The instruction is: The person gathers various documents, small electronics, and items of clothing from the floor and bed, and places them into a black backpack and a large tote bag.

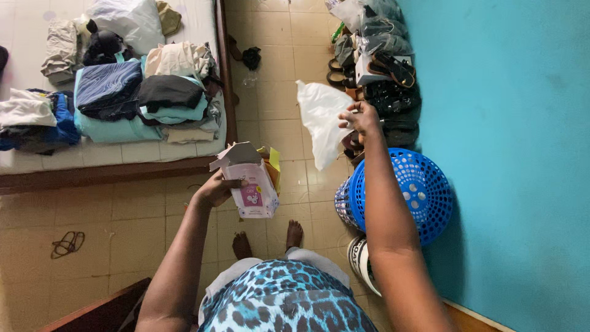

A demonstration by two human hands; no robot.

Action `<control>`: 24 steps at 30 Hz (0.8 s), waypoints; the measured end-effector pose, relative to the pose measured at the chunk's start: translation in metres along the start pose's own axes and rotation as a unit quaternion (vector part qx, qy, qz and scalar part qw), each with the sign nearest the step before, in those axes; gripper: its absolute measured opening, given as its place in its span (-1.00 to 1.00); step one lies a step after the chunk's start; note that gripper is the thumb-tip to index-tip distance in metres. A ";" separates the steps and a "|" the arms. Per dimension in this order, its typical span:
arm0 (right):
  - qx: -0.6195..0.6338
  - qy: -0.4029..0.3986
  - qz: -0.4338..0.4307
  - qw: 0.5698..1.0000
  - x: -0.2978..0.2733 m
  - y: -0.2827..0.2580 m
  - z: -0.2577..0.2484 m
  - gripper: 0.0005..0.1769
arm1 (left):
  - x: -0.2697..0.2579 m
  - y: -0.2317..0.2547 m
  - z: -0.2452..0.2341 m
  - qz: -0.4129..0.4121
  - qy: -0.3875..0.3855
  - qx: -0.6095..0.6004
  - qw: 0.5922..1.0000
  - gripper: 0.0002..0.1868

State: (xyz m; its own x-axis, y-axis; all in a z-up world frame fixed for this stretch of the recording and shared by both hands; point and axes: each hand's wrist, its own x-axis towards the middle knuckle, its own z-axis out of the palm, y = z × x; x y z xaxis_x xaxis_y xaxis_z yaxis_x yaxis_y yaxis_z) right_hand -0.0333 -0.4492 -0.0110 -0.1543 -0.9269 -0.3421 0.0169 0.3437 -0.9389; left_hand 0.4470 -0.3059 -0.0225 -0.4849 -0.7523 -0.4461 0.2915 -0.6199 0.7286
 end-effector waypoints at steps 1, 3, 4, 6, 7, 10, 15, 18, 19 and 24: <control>0.034 0.002 0.003 0.999 -0.004 -0.005 0.003 -0.68 | 0.000 0.003 0.002 0.000 -0.010 0.001 1.000 -0.27; 0.102 0.006 0.008 0.995 -0.010 -0.014 0.012 -0.61 | 0.001 0.006 0.004 -0.003 -0.031 -0.002 0.999 -0.27; 0.095 -0.007 -0.009 0.995 -0.015 -0.015 0.017 -0.64 | 0.001 0.007 0.005 -0.006 -0.043 -0.006 0.999 -0.27; 0.081 -0.035 -0.047 0.995 -0.021 -0.021 0.028 -0.69 | 0.002 0.009 0.005 -0.019 -0.056 0.007 0.998 -0.27; 0.087 -0.060 -0.049 0.993 -0.025 -0.025 0.032 -0.65 | 0.004 0.008 0.006 -0.028 -0.059 0.023 0.998 -0.27; 0.105 -0.126 -0.067 0.984 -0.048 -0.045 0.040 -0.54 | 0.013 0.000 0.007 -0.041 -0.079 0.032 0.996 -0.27; 0.078 -0.179 -0.124 0.973 -0.109 -0.083 0.050 -0.44 | 0.037 -0.015 0.016 -0.037 -0.121 0.001 0.992 -0.25; 0.035 -0.184 -0.135 0.973 -0.136 -0.088 0.054 -0.43 | 0.048 -0.014 0.030 -0.025 -0.128 0.003 0.991 -0.25; 0.019 -0.189 -0.129 0.973 -0.141 -0.087 0.053 -0.43 | 0.049 -0.011 0.034 -0.018 -0.126 0.012 0.992 -0.26; -0.015 -0.214 -0.145 0.966 -0.150 -0.069 0.042 -0.43 | 0.047 0.005 0.051 -0.009 -0.132 -0.014 0.991 -0.30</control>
State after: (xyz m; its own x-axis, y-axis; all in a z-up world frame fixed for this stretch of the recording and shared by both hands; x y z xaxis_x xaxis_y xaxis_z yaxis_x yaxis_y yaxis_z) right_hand 0.0303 -0.3404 0.1030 0.2738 -0.9602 -0.0544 0.0041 0.0578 -0.9983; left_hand 0.3832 -0.3330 -0.0138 -0.6878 -0.6586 -0.3054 0.3015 -0.6418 0.7051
